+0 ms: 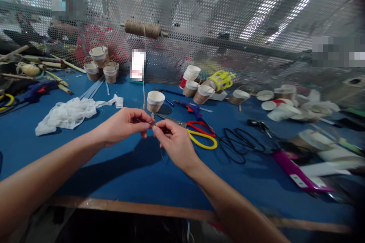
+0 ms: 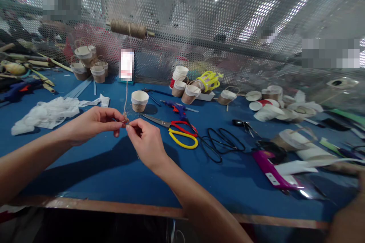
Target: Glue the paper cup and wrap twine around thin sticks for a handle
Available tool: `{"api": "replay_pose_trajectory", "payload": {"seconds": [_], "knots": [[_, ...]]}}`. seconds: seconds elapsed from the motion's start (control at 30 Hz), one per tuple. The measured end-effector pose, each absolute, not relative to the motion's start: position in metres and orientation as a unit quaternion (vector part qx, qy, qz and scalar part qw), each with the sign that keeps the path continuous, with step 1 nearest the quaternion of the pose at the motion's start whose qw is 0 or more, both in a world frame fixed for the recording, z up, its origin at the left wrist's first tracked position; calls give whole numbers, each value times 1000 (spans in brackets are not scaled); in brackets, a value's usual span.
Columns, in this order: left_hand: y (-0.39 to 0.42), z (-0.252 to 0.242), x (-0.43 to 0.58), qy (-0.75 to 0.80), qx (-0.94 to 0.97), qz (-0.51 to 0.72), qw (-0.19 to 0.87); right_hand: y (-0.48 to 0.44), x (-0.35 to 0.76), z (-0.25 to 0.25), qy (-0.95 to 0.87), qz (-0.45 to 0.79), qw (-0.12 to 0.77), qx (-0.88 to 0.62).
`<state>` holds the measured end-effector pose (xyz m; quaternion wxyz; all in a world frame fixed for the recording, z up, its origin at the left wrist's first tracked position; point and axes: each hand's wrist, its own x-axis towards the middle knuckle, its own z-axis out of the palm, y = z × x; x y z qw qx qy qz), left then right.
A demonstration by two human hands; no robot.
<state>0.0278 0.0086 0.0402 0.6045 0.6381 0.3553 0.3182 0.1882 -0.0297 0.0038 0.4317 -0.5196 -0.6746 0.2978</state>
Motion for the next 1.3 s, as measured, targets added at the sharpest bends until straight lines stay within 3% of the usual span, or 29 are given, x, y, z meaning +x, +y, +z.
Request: {"api": "replay_pose_trajectory", "payload": {"seconds": [0.2, 0.47, 0.7, 0.8, 1.0, 1.1, 1.3], "knots": [[13, 31, 25, 344, 606, 313, 645, -29, 190, 5, -683, 278, 430, -522], [5, 20, 30, 370, 613, 402, 571, -35, 185, 11, -720, 200, 416, -518], [-1, 18, 34, 359, 570, 437, 596, -39, 182, 14, -730, 190, 418, -507], [0, 16, 33, 340, 590, 443, 584, -37, 185, 14, -710, 261, 423, -499], [-2, 20, 24, 266, 651, 458, 543, -18, 195, 13, -581, 537, 429, -435], [-7, 24, 22, 216, 679, 423, 560, -11, 194, 11, -472, 611, 468, -431], [-21, 23, 30, 160, 787, 338, 491, -13, 187, 11, -427, 707, 419, -377]]}}
